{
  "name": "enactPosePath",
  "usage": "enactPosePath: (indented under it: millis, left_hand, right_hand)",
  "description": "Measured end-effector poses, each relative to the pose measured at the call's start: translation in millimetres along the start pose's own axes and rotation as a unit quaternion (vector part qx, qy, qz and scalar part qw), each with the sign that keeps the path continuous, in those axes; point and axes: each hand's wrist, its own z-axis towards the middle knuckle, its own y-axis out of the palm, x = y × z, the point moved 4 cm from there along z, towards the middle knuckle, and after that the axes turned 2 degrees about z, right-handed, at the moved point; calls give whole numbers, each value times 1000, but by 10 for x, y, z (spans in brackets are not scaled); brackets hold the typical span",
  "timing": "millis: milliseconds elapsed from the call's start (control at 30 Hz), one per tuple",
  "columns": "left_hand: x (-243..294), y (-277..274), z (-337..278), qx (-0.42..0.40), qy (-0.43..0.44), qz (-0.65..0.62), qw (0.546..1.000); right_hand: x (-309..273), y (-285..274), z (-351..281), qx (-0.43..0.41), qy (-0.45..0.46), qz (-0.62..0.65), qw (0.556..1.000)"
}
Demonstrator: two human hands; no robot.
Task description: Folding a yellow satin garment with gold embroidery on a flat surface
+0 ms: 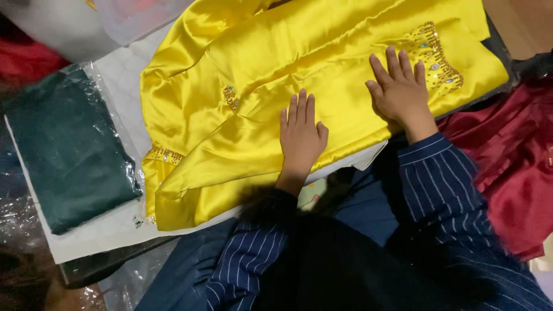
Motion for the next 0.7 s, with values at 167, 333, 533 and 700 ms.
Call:
enactPosePath:
  millis: [167, 333, 533, 700]
  left_hand:
    - [319, 124, 337, -98, -2, 105, 990]
    - [596, 367, 406, 8, 42, 32, 999]
    - [535, 430, 296, -12, 28, 19, 999]
    - [540, 359, 305, 5, 34, 9, 999]
  right_hand:
    - [-376, -224, -56, 148, -92, 57, 983]
    - [-628, -202, -59, 109, -200, 294, 928]
    - [-2, 137, 186, -35, -16, 12, 999]
    - [418, 308, 313, 135, 3, -19, 991]
